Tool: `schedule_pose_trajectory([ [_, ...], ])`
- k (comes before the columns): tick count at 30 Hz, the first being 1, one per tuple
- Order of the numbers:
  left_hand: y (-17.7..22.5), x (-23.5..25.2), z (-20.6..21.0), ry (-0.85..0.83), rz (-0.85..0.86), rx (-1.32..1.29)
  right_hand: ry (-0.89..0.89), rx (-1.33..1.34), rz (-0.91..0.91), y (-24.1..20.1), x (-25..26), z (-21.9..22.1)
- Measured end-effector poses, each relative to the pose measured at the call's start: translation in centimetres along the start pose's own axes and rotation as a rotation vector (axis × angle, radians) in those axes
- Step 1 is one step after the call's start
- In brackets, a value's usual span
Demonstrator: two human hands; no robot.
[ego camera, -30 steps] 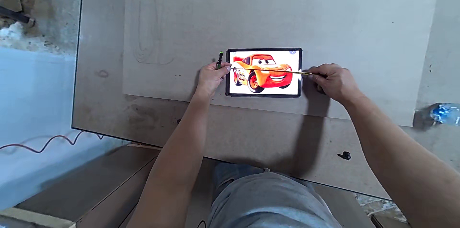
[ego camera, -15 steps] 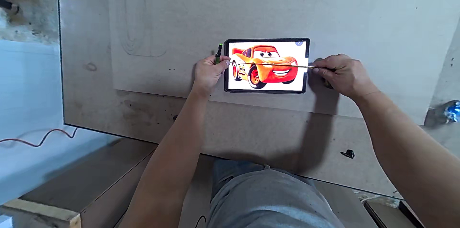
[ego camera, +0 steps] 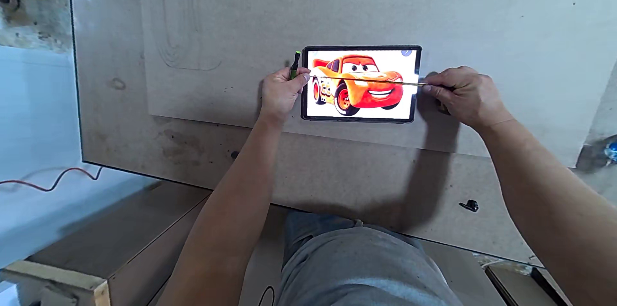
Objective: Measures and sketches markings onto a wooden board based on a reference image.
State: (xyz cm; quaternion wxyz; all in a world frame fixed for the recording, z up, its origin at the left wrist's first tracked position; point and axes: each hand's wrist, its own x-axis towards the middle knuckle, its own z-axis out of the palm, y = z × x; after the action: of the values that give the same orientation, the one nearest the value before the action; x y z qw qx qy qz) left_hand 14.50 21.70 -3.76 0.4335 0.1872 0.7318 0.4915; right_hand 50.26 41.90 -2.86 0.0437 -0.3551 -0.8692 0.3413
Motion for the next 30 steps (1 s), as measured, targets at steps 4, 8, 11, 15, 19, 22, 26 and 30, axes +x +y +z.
schedule_pose_trajectory([
  [4, 0.1, 0.0, 0.0, -0.001, -0.01, 0.005, -0.013, -0.003, -0.005, 0.1, 0.1, -0.1],
  [8, 0.0, 0.1, 0.0, -0.004, -0.007, 0.002, -0.02, 0.005, 0.001, 0.1, 0.1, -0.1],
  [11, -0.1, 0.1, 0.0, -0.008, -0.001, 0.015, -0.014, 0.006, -0.006, 0.1, 0.2, -0.1],
  [15, -0.2, 0.3, -0.1, -0.009, 0.003, 0.016, -0.02, 0.002, 0.002, 0.1, 0.2, -0.2],
  [19, 0.0, 0.2, 0.0, -0.004, -0.015, 0.029, -0.033, 0.001, -0.003, -0.1, 0.3, -0.3],
  [22, 0.0, -0.1, -0.1, -0.011, -0.019, 0.017, -0.033, 0.005, 0.003, -0.2, 0.1, -0.3],
  [26, -0.2, -1.7, -0.6, -0.038, -0.059, -0.005, -0.047, 0.023, 0.009, -0.4, -0.6, -0.1],
  [30, -0.8, -3.6, -0.9, -0.053, -0.056, -0.023, -0.06, 0.029, 0.019, -0.5, -1.8, 0.3],
])
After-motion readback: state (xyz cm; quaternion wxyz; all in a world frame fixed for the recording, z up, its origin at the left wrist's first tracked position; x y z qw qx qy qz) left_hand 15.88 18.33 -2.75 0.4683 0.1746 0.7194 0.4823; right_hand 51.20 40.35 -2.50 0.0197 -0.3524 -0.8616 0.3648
